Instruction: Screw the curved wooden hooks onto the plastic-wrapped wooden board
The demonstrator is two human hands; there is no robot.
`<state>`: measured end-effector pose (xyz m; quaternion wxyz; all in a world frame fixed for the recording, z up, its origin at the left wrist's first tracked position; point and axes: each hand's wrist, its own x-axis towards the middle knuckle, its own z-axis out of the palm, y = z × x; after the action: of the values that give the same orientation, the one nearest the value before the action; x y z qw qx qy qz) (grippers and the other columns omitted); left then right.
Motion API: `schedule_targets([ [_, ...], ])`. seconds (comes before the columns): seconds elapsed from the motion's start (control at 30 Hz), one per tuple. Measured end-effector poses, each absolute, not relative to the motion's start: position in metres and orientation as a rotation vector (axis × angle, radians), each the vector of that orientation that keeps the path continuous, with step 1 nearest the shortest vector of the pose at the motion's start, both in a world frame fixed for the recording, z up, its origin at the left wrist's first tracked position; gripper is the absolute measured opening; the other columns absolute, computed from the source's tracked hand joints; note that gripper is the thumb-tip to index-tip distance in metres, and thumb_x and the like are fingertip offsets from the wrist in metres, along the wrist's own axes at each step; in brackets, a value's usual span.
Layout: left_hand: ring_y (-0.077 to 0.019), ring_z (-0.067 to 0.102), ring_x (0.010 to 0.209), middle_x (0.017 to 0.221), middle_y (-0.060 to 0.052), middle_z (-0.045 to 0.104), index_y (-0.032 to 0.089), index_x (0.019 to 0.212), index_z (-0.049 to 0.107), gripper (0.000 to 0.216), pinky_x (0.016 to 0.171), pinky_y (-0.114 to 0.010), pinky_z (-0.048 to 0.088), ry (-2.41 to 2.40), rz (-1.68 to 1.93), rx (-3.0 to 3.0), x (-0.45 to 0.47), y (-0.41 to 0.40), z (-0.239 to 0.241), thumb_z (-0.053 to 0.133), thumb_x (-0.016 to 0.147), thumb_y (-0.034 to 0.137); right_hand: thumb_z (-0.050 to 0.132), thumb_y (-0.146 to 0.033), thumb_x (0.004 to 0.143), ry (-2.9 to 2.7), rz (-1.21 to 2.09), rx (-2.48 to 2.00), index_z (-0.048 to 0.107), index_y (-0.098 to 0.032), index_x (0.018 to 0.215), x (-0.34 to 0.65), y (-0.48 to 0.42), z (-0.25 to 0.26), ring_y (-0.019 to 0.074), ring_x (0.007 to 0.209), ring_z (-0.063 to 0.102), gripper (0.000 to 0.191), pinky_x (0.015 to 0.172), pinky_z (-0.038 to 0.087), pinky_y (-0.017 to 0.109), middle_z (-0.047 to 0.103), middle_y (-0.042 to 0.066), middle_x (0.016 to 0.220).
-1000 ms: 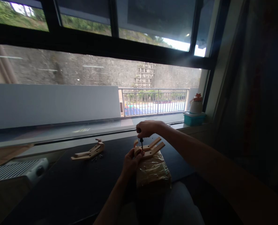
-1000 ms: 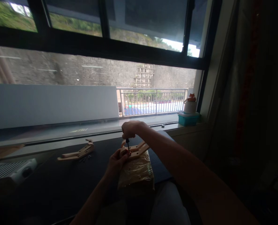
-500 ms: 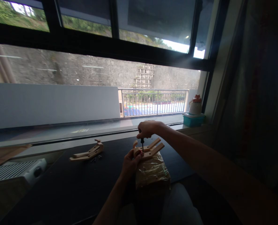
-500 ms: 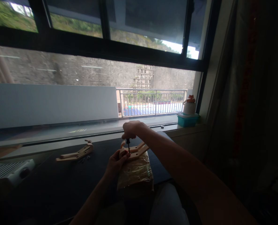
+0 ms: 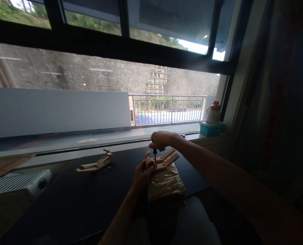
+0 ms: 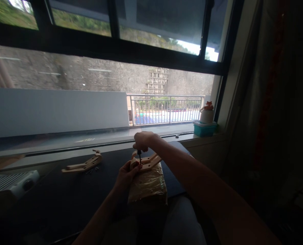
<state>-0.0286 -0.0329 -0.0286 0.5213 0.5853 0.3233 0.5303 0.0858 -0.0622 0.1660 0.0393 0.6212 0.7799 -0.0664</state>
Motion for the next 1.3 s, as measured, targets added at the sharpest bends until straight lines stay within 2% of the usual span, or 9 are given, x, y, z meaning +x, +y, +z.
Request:
schedule_targets([
  [0.23, -0.0146, 0.059, 0.069, 0.07, 0.001, 0.065, 0.015, 0.077, 0.066, 0.032, 0.064, -0.023, 0.045, 0.789, 1.263, 1.391, -0.028, -0.03, -0.032, 0.076, 0.056, 0.036, 0.06, -0.018, 0.075, 2.402, -0.262, 1.838, 0.064, -0.009, 0.096, 0.079, -0.062, 0.173, 0.0104, 0.059, 0.057, 0.023, 0.053, 0.042, 0.022, 0.066, 0.005, 0.077],
  [0.43, -0.0156, 0.061, 0.071, 0.071, 0.0, 0.067, 0.015, 0.076, 0.066, 0.03, 0.068, -0.024, 0.047, 0.783, 1.269, 1.374, -0.027, -0.032, -0.03, 0.076, 0.055, 0.036, 0.05, -0.03, 0.085, 2.389, -0.193, 1.92, 0.064, -0.008, 0.093, 0.089, -0.063, 0.161, 0.0094, 0.054, 0.055, 0.027, 0.051, 0.041, 0.023, 0.066, 0.006, 0.073],
  [0.53, -0.0167, 0.062, 0.071, 0.071, -0.001, 0.067, 0.015, 0.076, 0.066, 0.031, 0.068, -0.026, 0.048, 0.777, 1.282, 1.381, -0.028, -0.034, -0.028, 0.076, 0.055, 0.036, 0.052, -0.035, 0.084, 2.357, -0.182, 1.921, 0.065, -0.008, 0.087, 0.091, -0.063, 0.165, 0.0106, 0.052, 0.055, 0.031, 0.051, 0.042, 0.024, 0.065, 0.006, 0.068],
  [0.7, -0.0167, 0.062, 0.072, 0.072, -0.001, 0.067, 0.015, 0.076, 0.066, 0.031, 0.069, -0.026, 0.048, 0.776, 1.283, 1.397, -0.028, -0.03, -0.031, 0.076, 0.055, 0.036, 0.059, -0.025, 0.078, 2.392, -0.214, 1.828, 0.064, -0.01, 0.094, 0.083, -0.061, 0.178, 0.0097, 0.06, 0.057, 0.022, 0.055, 0.042, 0.022, 0.065, 0.004, 0.076],
  [0.87, -0.0169, 0.062, 0.075, 0.076, -0.002, 0.068, 0.015, 0.079, 0.066, 0.031, 0.073, -0.027, 0.048, 0.776, 1.258, 1.392, -0.028, -0.029, -0.034, 0.075, 0.057, 0.035, 0.059, -0.021, 0.077, 2.38, -0.108, 1.839, 0.063, -0.009, 0.096, 0.081, -0.058, 0.171, 0.0144, 0.07, 0.057, 0.022, 0.058, 0.042, 0.025, 0.064, 0.008, 0.086],
  [1.07, -0.016, 0.061, 0.071, 0.071, 0.0, 0.067, 0.015, 0.075, 0.067, 0.031, 0.07, -0.026, 0.048, 0.778, 1.278, 1.381, -0.028, -0.032, -0.03, 0.076, 0.054, 0.036, 0.052, -0.034, 0.083, 2.324, 0.009, 1.908, 0.062, -0.007, 0.099, 0.087, -0.06, 0.163, 0.02, 0.077, 0.058, 0.033, 0.059, 0.043, 0.029, 0.063, 0.013, 0.089],
  [1.17, -0.0157, 0.062, 0.07, 0.071, 0.0, 0.067, 0.015, 0.076, 0.067, 0.031, 0.068, -0.025, 0.048, 0.773, 1.277, 1.394, -0.028, -0.031, -0.03, 0.076, 0.055, 0.036, 0.057, -0.037, 0.079, 2.326, -0.051, 1.862, 0.064, -0.009, 0.098, 0.084, -0.061, 0.17, 0.0163, 0.069, 0.058, 0.034, 0.057, 0.043, 0.027, 0.064, 0.009, 0.083],
  [1.3, -0.0163, 0.062, 0.072, 0.073, -0.001, 0.067, 0.016, 0.078, 0.067, 0.03, 0.069, -0.026, 0.047, 0.781, 1.269, 1.413, -0.029, -0.03, -0.033, 0.075, 0.057, 0.035, 0.059, -0.025, 0.077, 2.385, -0.082, 1.807, 0.065, -0.01, 0.097, 0.079, -0.061, 0.179, 0.0123, 0.064, 0.056, 0.026, 0.056, 0.041, 0.024, 0.064, 0.006, 0.079],
])
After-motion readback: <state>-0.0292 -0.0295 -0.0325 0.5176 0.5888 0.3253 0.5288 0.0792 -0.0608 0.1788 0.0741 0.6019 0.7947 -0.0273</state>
